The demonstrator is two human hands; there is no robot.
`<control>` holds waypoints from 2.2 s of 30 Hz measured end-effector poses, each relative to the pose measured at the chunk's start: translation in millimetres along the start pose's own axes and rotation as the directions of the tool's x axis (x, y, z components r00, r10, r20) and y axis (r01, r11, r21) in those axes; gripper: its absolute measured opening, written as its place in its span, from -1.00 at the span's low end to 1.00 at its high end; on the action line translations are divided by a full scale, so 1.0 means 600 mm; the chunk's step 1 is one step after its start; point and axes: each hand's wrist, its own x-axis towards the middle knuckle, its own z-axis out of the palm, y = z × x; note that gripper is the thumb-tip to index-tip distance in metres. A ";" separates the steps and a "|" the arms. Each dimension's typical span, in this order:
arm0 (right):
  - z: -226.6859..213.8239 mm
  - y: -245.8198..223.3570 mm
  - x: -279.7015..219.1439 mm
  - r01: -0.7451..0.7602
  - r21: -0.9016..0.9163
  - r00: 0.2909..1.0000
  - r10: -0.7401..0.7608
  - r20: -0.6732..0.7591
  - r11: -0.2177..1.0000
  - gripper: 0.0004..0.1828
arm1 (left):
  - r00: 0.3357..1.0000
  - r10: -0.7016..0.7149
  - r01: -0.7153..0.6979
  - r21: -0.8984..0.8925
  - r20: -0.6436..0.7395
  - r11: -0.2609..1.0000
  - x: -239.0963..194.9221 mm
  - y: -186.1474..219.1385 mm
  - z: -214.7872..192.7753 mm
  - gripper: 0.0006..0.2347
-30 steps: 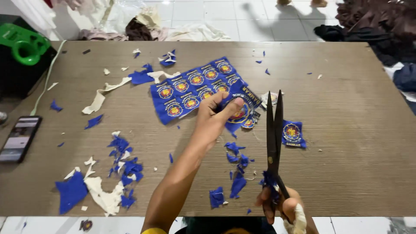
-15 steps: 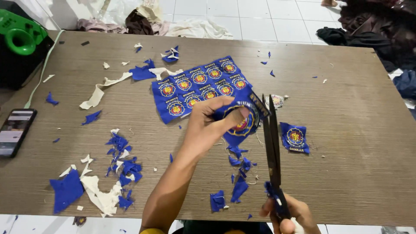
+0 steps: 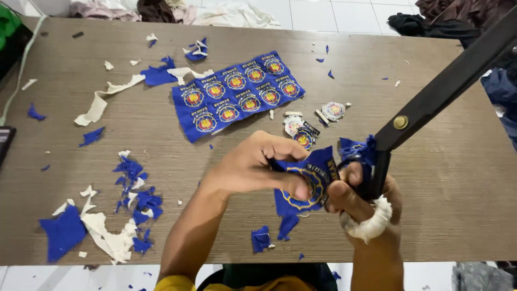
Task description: Trimming excess fabric from embroidered patches using scissors
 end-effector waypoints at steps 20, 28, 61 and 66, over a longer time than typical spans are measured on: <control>0.028 0.005 0.023 0.259 0.019 0.903 -0.236 -0.359 0.966 -0.67 | 0.919 0.249 -0.099 0.433 -0.305 0.896 -0.015 0.060 0.046 -0.73; 0.025 0.020 0.005 0.320 -0.021 0.921 -0.316 -0.229 0.947 -0.67 | 0.931 -0.036 0.206 0.441 -0.363 0.874 0.011 0.045 0.071 -0.47; -0.025 0.026 0.035 0.166 -0.156 0.868 -0.219 -0.445 0.974 -0.66 | 0.886 0.114 -0.061 0.129 -0.450 0.990 0.040 -0.069 0.037 -0.92; -0.055 0.050 0.018 0.042 -0.064 0.854 -0.069 -0.515 0.997 -0.80 | 0.804 0.205 -0.166 0.121 -0.558 0.979 0.031 -0.077 0.023 -0.97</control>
